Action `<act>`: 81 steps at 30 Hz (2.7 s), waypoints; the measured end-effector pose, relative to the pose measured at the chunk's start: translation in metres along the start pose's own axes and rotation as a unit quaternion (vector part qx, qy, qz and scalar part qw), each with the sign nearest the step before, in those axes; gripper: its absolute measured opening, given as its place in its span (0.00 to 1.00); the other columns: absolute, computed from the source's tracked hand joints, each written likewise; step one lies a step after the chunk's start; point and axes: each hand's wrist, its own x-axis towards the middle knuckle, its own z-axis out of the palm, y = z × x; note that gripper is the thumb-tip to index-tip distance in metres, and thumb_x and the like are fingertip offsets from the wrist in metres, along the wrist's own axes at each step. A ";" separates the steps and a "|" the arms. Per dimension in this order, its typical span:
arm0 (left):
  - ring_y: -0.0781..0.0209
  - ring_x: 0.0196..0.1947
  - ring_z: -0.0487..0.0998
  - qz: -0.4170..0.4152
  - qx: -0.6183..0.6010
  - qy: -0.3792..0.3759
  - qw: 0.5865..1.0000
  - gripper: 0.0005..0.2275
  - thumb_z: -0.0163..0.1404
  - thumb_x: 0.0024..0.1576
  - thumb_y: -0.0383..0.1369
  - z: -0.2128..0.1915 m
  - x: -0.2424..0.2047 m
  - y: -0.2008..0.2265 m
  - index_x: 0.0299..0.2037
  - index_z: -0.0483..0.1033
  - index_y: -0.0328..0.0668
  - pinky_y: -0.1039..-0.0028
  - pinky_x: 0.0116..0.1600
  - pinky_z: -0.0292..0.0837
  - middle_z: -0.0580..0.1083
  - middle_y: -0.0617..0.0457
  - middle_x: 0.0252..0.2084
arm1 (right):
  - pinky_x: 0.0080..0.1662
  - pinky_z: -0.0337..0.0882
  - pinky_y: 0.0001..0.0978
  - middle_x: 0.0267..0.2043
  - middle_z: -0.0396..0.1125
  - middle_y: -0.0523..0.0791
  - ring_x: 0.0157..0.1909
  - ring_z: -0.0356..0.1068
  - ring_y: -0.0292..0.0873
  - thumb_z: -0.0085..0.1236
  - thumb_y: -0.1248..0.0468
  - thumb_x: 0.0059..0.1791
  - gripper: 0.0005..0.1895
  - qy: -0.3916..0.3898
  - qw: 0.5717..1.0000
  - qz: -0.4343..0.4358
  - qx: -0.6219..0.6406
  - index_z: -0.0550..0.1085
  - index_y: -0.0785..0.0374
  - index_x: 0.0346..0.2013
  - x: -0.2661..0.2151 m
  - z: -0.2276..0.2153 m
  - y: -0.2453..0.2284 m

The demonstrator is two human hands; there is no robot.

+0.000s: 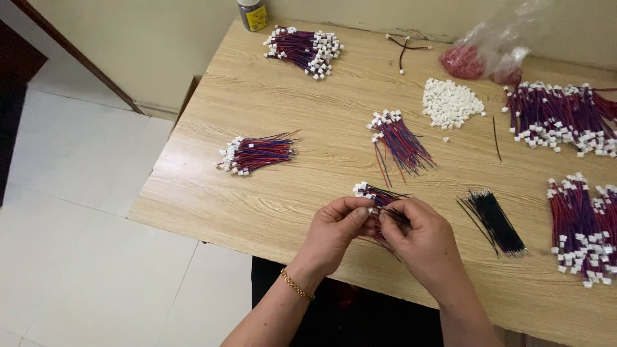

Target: Sorting and organizing bundles of wires with connectors on a table into different groups.

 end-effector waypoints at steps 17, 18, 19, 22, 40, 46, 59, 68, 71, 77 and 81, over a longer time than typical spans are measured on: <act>0.61 0.34 0.79 0.050 0.128 0.021 0.990 0.06 0.51 0.57 0.22 -0.005 0.005 -0.018 0.42 0.77 0.31 0.69 0.40 0.81 0.77 0.47 0.35 | 0.40 0.70 0.40 0.27 0.71 0.49 0.36 0.73 0.50 0.58 0.61 0.46 0.06 -0.013 0.999 0.002 0.031 0.78 0.59 0.32 0.003 0.000 -0.006; 0.61 0.34 0.79 0.047 0.139 0.024 0.989 0.06 0.51 0.57 0.22 -0.006 0.007 -0.020 0.42 0.77 0.32 0.70 0.40 0.80 0.76 0.48 0.34 | 0.40 0.70 0.43 0.27 0.70 0.52 0.37 0.72 0.54 0.57 0.62 0.46 0.06 -0.026 0.999 -0.006 0.026 0.77 0.61 0.32 0.004 -0.001 -0.004; 0.62 0.33 0.79 0.045 0.151 0.025 0.987 0.05 0.51 0.57 0.22 -0.008 0.010 -0.020 0.41 0.78 0.32 0.71 0.40 0.80 0.76 0.48 0.33 | 0.40 0.70 0.46 0.28 0.69 0.55 0.38 0.72 0.58 0.56 0.63 0.46 0.06 -0.036 0.999 -0.016 0.021 0.76 0.63 0.33 0.007 -0.001 -0.003; 0.66 0.34 0.75 0.061 0.241 0.009 0.968 0.06 0.53 0.56 0.24 -0.001 0.019 0.001 0.41 0.79 0.34 0.72 0.40 0.78 0.76 0.49 0.33 | 0.43 0.71 0.45 0.30 0.71 0.54 0.38 0.73 0.56 0.52 0.61 0.50 0.09 -0.030 0.998 0.003 0.061 0.76 0.62 0.37 0.010 -0.009 -0.003; 0.50 0.37 0.78 0.302 0.804 -0.097 0.503 0.07 0.52 0.52 0.33 -0.045 0.227 -0.005 0.38 0.78 0.61 0.68 0.38 0.77 0.72 0.53 0.34 | 0.35 0.68 0.36 0.20 0.67 0.46 0.27 0.67 0.40 0.53 0.57 0.52 0.10 0.096 0.983 0.110 0.110 0.75 0.62 0.36 0.018 -0.021 0.092; 0.57 0.39 0.77 0.345 0.807 -0.126 0.462 0.06 0.52 0.53 0.34 -0.031 0.201 0.014 0.36 0.80 0.63 0.73 0.42 0.75 0.74 0.55 0.36 | 0.37 0.68 0.35 0.23 0.69 0.47 0.29 0.65 0.39 0.55 0.63 0.50 0.07 0.089 0.977 0.109 0.161 0.76 0.64 0.37 0.019 -0.015 0.075; 0.53 0.31 0.79 0.306 0.798 -0.050 0.516 0.05 0.50 0.54 0.31 -0.055 0.181 0.012 0.37 0.77 0.55 0.67 0.36 0.78 0.71 0.56 0.36 | 0.27 0.67 0.30 0.22 0.69 0.49 0.20 0.62 0.39 0.48 0.63 0.53 0.11 0.057 0.960 0.104 0.254 0.75 0.67 0.41 0.015 -0.001 0.056; 0.46 0.37 0.79 0.309 0.594 0.003 0.743 0.04 0.56 0.53 0.25 -0.001 0.058 0.068 0.37 0.81 0.44 0.66 0.39 0.76 0.74 0.46 0.36 | 0.31 0.67 0.29 0.25 0.67 0.48 0.27 0.63 0.37 0.54 0.66 0.51 0.07 0.060 0.966 0.051 0.248 0.72 0.69 0.40 0.010 0.012 0.047; 0.53 0.40 0.79 0.257 0.511 0.002 0.820 0.06 0.57 0.53 0.27 0.005 0.035 0.053 0.38 0.82 0.47 0.71 0.43 0.76 0.76 0.49 0.38 | 0.35 0.69 0.30 0.26 0.70 0.47 0.29 0.65 0.37 0.57 0.66 0.49 0.06 0.055 0.975 0.038 0.214 0.76 0.66 0.38 0.006 0.006 0.026; 0.61 0.39 0.79 0.154 0.366 -0.051 0.917 0.07 0.60 0.50 0.28 0.011 0.019 0.029 0.39 0.82 0.43 0.72 0.44 0.76 0.76 0.49 0.38 | 0.41 0.71 0.35 0.29 0.72 0.48 0.34 0.70 0.39 0.58 0.66 0.48 0.05 0.031 0.987 0.023 0.157 0.78 0.63 0.37 -0.001 -0.004 0.006; 0.64 0.34 0.78 0.122 0.302 -0.042 0.945 0.05 0.57 0.54 0.26 0.012 0.019 0.021 0.38 0.80 0.36 0.74 0.41 0.77 0.75 0.49 0.35 | 0.41 0.70 0.36 0.28 0.72 0.49 0.34 0.69 0.40 0.57 0.66 0.48 0.05 0.024 0.984 0.018 0.173 0.78 0.64 0.37 -0.005 -0.002 0.013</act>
